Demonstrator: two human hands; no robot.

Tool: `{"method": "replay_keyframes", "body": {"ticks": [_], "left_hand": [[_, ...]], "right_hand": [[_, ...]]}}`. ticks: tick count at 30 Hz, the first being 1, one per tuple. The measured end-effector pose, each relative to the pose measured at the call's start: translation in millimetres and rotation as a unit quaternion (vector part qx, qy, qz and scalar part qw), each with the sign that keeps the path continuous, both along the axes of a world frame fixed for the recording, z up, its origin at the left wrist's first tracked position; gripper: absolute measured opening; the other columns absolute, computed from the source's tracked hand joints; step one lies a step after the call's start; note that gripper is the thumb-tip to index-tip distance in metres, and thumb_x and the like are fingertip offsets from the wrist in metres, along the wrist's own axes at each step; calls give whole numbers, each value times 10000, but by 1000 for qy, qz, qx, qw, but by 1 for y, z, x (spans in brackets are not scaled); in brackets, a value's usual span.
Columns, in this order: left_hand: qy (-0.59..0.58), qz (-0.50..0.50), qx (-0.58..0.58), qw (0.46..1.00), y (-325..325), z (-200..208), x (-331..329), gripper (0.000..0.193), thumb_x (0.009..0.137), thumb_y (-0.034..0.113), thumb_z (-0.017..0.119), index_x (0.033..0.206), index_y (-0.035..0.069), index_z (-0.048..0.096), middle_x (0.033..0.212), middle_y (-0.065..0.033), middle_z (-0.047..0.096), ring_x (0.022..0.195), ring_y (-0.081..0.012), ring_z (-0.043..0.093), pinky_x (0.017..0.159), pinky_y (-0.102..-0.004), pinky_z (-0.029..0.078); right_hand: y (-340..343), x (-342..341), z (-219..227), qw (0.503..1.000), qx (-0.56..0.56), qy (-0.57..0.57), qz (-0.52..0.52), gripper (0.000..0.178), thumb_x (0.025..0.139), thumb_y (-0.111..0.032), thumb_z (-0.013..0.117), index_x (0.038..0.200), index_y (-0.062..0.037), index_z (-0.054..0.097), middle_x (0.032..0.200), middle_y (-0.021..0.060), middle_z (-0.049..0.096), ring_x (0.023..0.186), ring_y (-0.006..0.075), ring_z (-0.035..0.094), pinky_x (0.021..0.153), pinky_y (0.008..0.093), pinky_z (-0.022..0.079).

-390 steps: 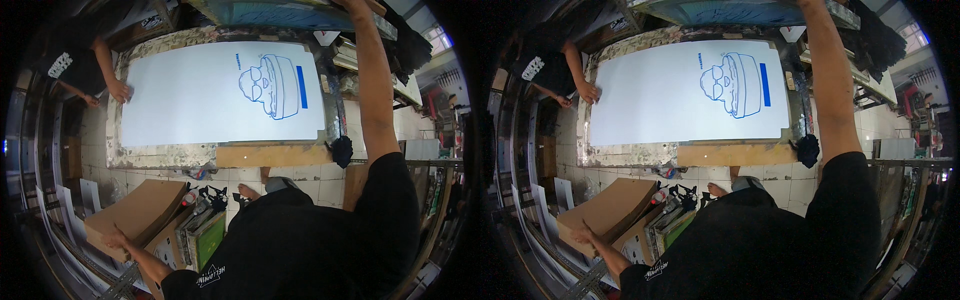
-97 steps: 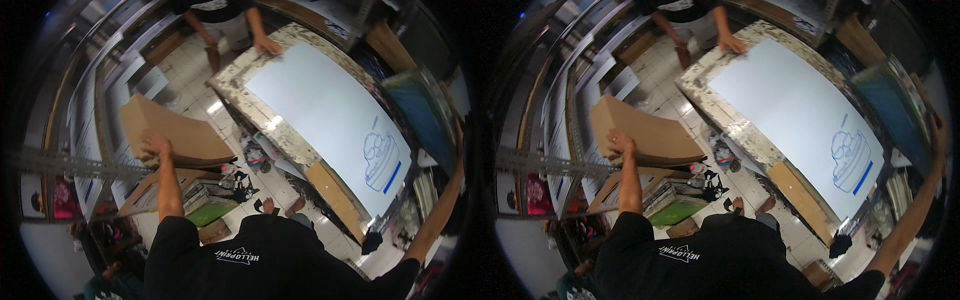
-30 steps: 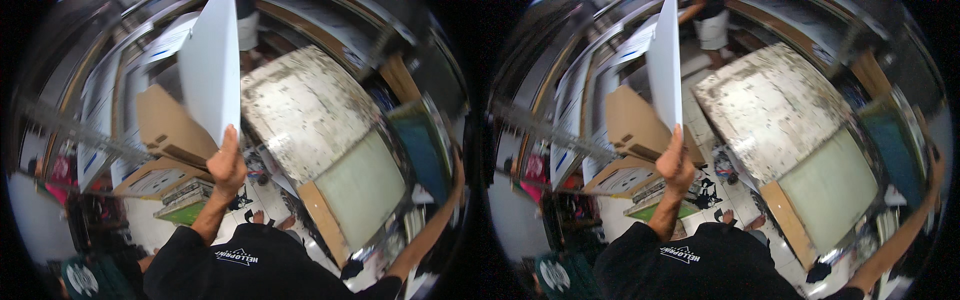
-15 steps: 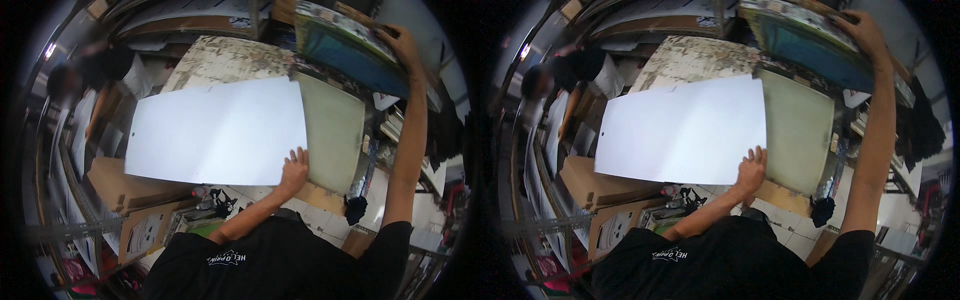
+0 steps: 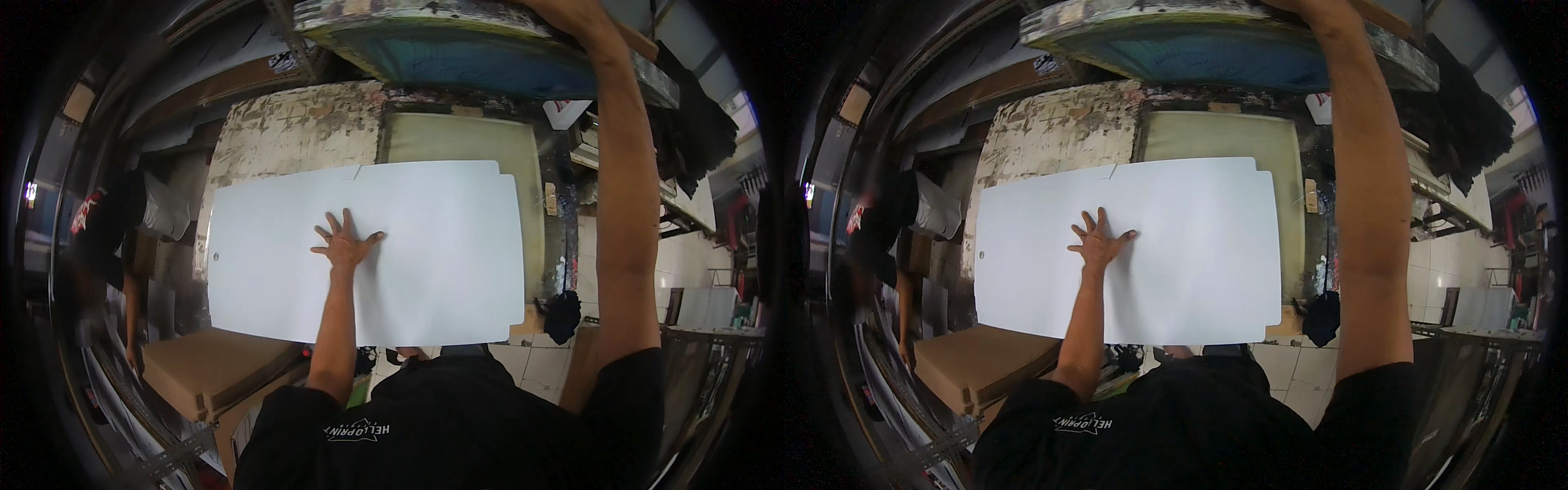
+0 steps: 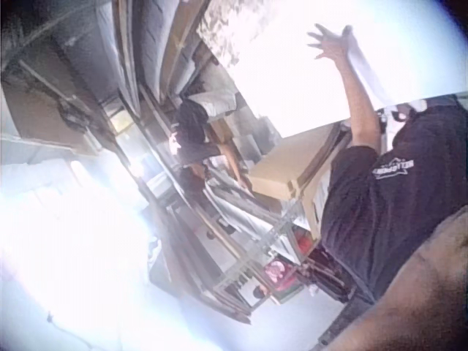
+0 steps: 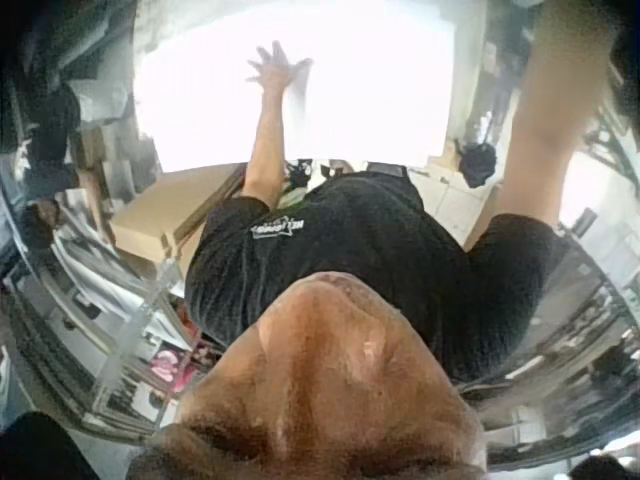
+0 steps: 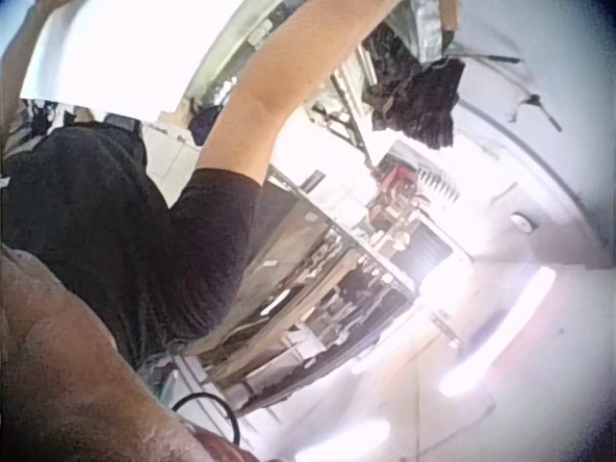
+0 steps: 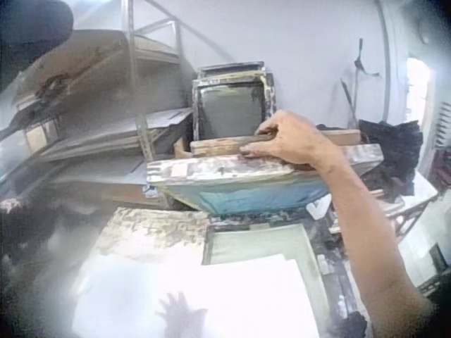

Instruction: The person performs screen printing by placing a white board on a table, applying blue ink to a screen with a squeegee, and pulling the ink across to print a design. The person then removes the printed board and repeats the process with a new board.

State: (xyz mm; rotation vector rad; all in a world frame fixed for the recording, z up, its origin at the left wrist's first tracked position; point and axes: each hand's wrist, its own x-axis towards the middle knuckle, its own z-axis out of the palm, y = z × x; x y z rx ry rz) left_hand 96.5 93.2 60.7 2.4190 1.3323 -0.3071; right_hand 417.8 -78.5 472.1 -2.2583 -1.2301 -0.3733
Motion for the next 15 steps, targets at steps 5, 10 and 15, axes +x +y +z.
{"method": "replay_keyframes", "body": {"ticks": [5, 10, 15], "left_hand": [[-12, -60, 13, 998, 23, -14, 68, 1275, 595, 825, 747, 1601, 205, 270, 1673, -209, 70, 1481, -584, 16, 992, -888, 84], [-9, -86, 32, 996, 46, -20, 125, 1274, 596, 862, 712, 1601, 209, 278, 1679, -183, 84, 1485, -578, 23, 988, -889, 114], [-8, -126, 34, 991, 65, -24, 153, 1258, 602, 854, 716, 1599, 216, 289, 1680, -157, 113, 1500, -547, 35, 998, -882, 131]], "right_hand": [[3, 9, -5, 999, 22, -46, 3, 680, 752, -536, 814, 1043, 74, 742, 1004, 248, 740, 908, 331, 712, 834, 365, 548], [8, 19, 0, 1000, 4, 8, 22, 672, 766, -513, 819, 1065, 83, 736, 1013, 246, 740, 894, 311, 712, 825, 361, 552], [7, 8, 5, 1000, 16, -9, 12, 647, 762, -501, 830, 1047, 74, 748, 992, 235, 745, 876, 293, 712, 808, 363, 553]]}}
